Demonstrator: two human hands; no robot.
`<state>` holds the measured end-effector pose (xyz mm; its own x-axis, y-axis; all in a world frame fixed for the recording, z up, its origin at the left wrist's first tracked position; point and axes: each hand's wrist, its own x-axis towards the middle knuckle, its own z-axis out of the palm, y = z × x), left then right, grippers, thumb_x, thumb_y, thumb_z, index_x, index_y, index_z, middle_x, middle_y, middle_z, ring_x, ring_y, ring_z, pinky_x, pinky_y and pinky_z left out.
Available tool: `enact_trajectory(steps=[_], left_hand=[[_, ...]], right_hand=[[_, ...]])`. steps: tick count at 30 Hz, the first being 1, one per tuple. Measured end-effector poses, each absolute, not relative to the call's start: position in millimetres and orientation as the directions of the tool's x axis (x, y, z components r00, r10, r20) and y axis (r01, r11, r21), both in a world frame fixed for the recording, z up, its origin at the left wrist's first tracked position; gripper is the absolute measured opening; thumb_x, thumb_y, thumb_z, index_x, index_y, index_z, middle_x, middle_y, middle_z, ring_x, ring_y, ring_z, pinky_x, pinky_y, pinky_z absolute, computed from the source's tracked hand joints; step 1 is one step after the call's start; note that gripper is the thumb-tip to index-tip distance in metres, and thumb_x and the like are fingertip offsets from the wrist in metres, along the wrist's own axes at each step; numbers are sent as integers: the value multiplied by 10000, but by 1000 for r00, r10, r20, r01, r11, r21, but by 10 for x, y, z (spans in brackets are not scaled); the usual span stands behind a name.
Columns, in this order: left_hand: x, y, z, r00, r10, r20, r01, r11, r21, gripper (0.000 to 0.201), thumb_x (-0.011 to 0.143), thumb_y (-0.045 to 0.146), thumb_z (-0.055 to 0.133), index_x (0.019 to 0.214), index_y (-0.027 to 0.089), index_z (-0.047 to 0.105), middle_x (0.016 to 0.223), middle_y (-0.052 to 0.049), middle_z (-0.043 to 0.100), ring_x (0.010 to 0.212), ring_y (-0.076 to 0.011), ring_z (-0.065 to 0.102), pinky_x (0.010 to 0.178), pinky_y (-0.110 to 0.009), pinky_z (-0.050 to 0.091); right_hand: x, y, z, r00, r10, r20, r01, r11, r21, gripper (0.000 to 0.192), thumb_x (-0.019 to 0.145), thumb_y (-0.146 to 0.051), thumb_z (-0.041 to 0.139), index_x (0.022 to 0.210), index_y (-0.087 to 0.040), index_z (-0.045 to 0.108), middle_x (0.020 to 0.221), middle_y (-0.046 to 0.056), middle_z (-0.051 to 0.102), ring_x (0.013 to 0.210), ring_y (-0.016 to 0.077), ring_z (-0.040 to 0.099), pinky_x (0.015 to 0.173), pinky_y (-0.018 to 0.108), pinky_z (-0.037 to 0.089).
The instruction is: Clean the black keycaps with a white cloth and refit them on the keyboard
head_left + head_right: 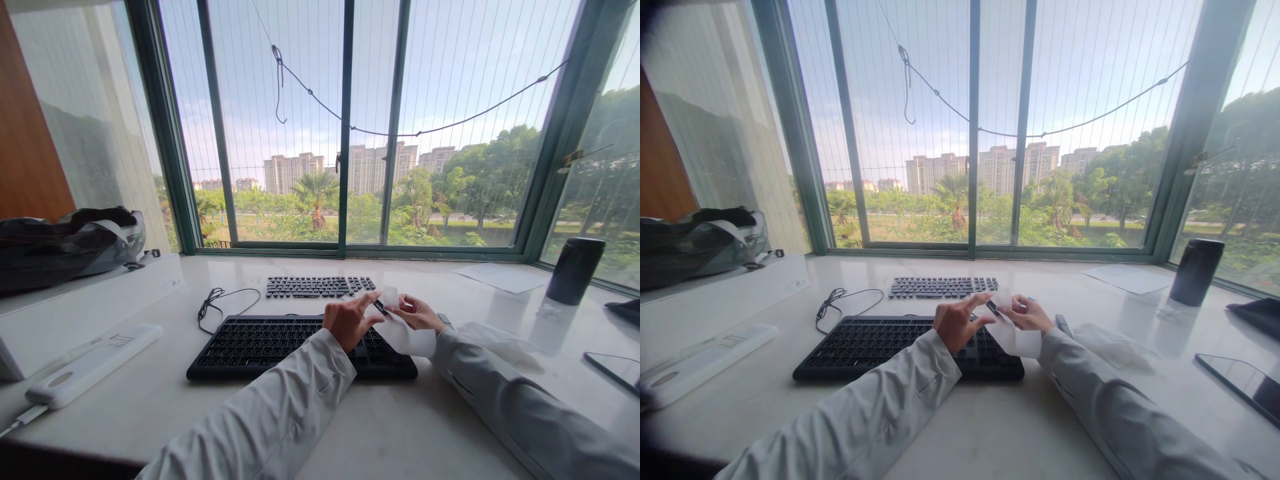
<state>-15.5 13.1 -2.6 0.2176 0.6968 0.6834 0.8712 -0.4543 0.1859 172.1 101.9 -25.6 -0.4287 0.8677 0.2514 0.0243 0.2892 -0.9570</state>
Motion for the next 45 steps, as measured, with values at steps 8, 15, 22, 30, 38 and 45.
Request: enact_trajectory(steps=[8,15,22,30,38,45], left_hand=[[-132,138,-52,209,728,652,903,-400,156,611,717,624,541,1250,336,459,1000,1,694,858,-173,658,768,-260,473],[-131,145,-60,188,740,646,906,-385,177,496,782,525,541,1233,325,481,1040,7,683,896,-172,651,691,-242,458],[-116,124,-66,201,759,619,922,-361,143,426,806,564,474,1158,341,564,926,-9,710,825,-177,660,642,-244,416],[-140,148,-80,227,715,661,889,-430,160,366,848,545,414,1090,362,620,931,12,712,813,-154,663,609,-221,390],[-143,138,-70,215,651,728,861,-479,174,367,875,480,421,1166,324,582,1011,0,694,845,-136,663,616,-194,417],[-148,157,-97,205,586,784,843,-513,163,311,866,429,476,1123,314,607,1016,14,692,838,-129,670,657,-190,456]], right_hand=[[1661,877,-219,-357,904,235,-50,233,-971,510,464,-399,814,603,-218,358,562,-8,573,500,147,510,474,296,379],[1627,820,-218,-362,893,267,-83,254,-963,499,475,-432,802,597,-206,375,598,-9,603,547,128,521,504,261,380],[1645,873,-184,-444,870,214,-27,226,-974,511,455,-441,801,611,-200,379,618,-17,612,589,126,540,530,247,388],[1628,854,-238,-305,927,216,-9,224,-974,523,449,-482,790,636,-206,387,557,-8,587,454,99,431,430,247,282],[1626,844,-219,-282,942,180,-44,174,-984,517,427,-412,816,634,-204,389,539,-31,575,434,80,400,424,236,268],[1641,857,-223,-367,922,123,-85,99,-991,468,467,-359,821,735,-205,470,607,-4,634,496,132,527,446,235,340]])
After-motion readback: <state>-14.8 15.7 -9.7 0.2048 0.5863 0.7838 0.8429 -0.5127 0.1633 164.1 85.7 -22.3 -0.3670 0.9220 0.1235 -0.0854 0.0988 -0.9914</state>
